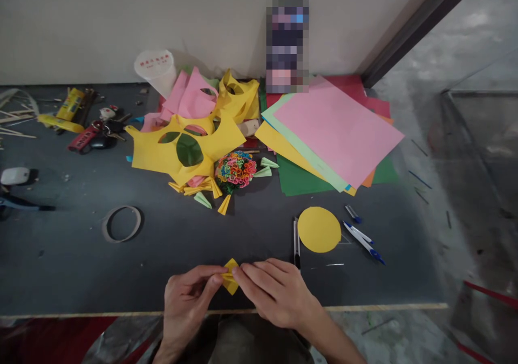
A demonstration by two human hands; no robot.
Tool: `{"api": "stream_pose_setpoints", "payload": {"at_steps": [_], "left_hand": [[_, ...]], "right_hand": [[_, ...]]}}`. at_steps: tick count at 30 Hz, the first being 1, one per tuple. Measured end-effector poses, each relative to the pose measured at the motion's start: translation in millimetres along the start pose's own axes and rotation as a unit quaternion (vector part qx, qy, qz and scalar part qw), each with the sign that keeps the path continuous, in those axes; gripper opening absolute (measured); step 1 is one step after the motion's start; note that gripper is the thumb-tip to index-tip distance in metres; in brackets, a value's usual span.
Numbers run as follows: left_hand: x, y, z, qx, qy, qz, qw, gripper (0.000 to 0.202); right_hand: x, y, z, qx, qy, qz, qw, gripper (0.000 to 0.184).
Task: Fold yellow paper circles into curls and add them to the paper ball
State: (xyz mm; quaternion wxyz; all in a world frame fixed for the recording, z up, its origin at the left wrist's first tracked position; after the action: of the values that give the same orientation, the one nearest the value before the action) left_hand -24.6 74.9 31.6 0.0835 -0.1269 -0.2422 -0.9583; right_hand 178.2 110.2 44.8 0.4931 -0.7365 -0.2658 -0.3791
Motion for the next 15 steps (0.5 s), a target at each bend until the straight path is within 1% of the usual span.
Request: {"api": "stream_pose_setpoints", "payload": {"at_steps": [5,10,12,15], "left_hand": [[-1.5,-1.0,-0.9,0.005,0.007,0.014,1.0,0.018],[-1.6,-1.9,-2.3,0.008,0.007,0.034,0.999,0.022],[-0.1,-3.0,-5.7,0.013,0.012,0.048,0.999,0.023],[1.8,-4.3,-17.2,0.04,0.039,0.058,0.997,0.021]], "right_hand": [[3.3,-3.7,-3.5,0.017,0.035,-0.024,0.999,0.035],[3.8,-2.9,-9.1,0.029,0.068,-0.049,0.996,0.036],[4.3,-2.8,-9.8,0.035,0.078,-0.053,0.995,0.038],[6.0,-2.6,-7.2,0.032,0.083,-0.044,0.995,0.04]]}}
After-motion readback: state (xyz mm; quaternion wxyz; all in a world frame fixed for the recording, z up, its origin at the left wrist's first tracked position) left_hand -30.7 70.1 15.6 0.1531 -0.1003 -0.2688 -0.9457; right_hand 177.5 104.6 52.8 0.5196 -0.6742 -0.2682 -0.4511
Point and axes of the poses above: each hand's wrist, its own y-axis away from the middle knuckle, its own x-axis out of the back of the hand, z = x × y, the point moved 4 cm from there along -y, towards the middle knuckle, and after that the axes turned 11 degrees about x, right-handed, at the moved point
